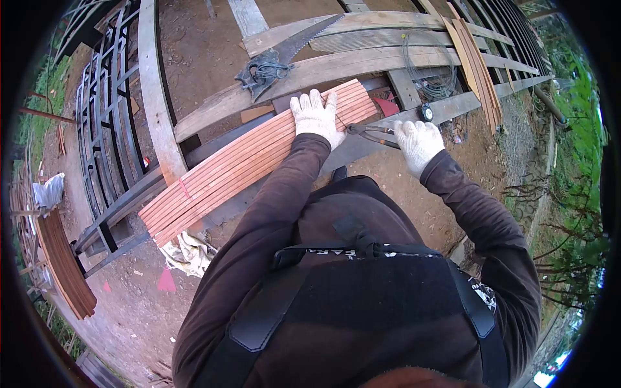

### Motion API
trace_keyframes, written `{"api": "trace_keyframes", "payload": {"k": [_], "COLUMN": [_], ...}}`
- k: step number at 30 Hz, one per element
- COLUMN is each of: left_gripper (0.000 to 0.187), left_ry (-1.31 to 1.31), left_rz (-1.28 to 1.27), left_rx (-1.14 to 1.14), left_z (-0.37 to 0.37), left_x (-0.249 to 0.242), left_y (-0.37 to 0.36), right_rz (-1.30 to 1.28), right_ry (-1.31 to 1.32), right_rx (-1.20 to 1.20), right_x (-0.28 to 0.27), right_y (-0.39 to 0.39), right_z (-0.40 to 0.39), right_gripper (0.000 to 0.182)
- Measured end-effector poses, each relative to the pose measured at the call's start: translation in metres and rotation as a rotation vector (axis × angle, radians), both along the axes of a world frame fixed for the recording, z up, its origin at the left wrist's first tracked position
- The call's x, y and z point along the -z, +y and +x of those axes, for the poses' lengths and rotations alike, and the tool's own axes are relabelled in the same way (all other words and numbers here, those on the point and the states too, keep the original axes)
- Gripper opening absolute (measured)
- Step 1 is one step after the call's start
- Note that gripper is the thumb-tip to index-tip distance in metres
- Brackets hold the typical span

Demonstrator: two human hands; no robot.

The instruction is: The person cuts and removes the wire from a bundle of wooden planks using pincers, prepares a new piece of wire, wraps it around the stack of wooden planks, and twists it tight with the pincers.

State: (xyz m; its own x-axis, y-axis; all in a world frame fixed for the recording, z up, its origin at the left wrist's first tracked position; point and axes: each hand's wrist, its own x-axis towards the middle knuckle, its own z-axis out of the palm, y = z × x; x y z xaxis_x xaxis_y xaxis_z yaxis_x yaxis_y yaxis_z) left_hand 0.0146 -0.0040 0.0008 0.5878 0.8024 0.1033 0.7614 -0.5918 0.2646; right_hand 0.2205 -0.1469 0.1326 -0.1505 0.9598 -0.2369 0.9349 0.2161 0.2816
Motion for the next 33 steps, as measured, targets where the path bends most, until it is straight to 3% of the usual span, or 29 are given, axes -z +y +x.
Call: {"api": "trace_keyframes", "payload": {"k": [1,2,3,5,7,9,11,13,14,15,17,19,21,22,24,25,26,28,33], "left_gripper": [0.102,0.102,0.102,0.101,0.101,0.101,0.101,0.102,0.103,0.104,0.103,0.101,0.103,0.103,0.106,0.106,0.107,0.108,0.109], "left_ry": [0.001,0.001,0.002,0.000,-0.002,-0.014,-0.008,-0.010,0.010,0.029,0.020,0.023,0.006,0.009,0.057,0.058,0.061,0.084,0.117], "left_rz": [-0.002,-0.017,-0.030,-0.031,-0.043,-0.007,-0.014,-0.011,-0.026,-0.041,-0.011,0.009,-0.004,0.000,0.026,0.034,0.008,-0.034,-0.049], "left_rx": [-0.003,-0.005,-0.005,-0.002,-0.008,-0.007,-0.010,-0.004,-0.005,-0.007,-0.012,-0.010,-0.015,-0.007,-0.007,0.003,0.002,-0.002,0.012], "left_z": [0.000,0.001,0.001,0.001,0.001,0.001,-0.001,0.001,0.001,0.002,0.004,0.002,0.003,0.004,0.003,0.003,0.002,0.003,0.003], "left_x": [-0.001,-0.001,-0.001,-0.001,0.002,0.005,0.004,0.002,0.002,0.001,0.004,0.006,0.005,0.005,0.005,0.003,0.001,-0.004,-0.008], "left_y": [0.000,0.000,0.000,0.002,0.000,0.000,-0.002,0.000,0.000,-0.001,0.001,-0.002,-0.002,-0.002,-0.003,-0.003,-0.003,-0.003,-0.002], "right_rz": [0.163,0.191,0.190,-0.071,-0.162,-0.361,-0.369,-0.851,-0.953,-0.951,-0.958,-0.935,-0.644,-0.637,-0.400,-0.389,-0.481,-0.656,-0.615], "right_ry": [-0.121,-0.113,-0.110,-0.117,-0.041,0.222,0.288,1.109,1.351,1.355,1.680,1.656,1.581,1.589,1.047,1.054,1.251,1.643,1.372], "right_rx": [-0.107,-0.091,-0.089,0.094,0.181,0.364,0.362,1.024,1.236,1.240,1.331,1.306,1.083,1.086,0.991,0.995,0.963,0.974,0.995], "right_x": [0.005,0.010,0.012,0.015,0.011,0.017,0.049,0.058,0.059,0.062,0.079,0.098,0.109,0.093,0.043,0.059,0.086,0.089,0.095], "right_y": [0.003,0.005,0.005,0.007,0.004,0.006,0.000,-0.004,-0.010,-0.019,-0.035,-0.044,-0.052,-0.048,-0.035,-0.040,-0.045,-0.045,-0.050], "right_z": [0.001,0.002,-0.001,-0.003,-0.012,-0.008,0.015,0.027,0.035,0.036,0.035,0.027,0.014,-0.001,-0.028,-0.020,-0.007,-0.005,-0.017], "right_gripper": [0.056,0.041,0.041,0.027,0.026,0.028,0.026,0.026,0.032,0.032,0.035,0.042,0.042,0.042,0.041,0.041,0.041,0.038,0.034]}}
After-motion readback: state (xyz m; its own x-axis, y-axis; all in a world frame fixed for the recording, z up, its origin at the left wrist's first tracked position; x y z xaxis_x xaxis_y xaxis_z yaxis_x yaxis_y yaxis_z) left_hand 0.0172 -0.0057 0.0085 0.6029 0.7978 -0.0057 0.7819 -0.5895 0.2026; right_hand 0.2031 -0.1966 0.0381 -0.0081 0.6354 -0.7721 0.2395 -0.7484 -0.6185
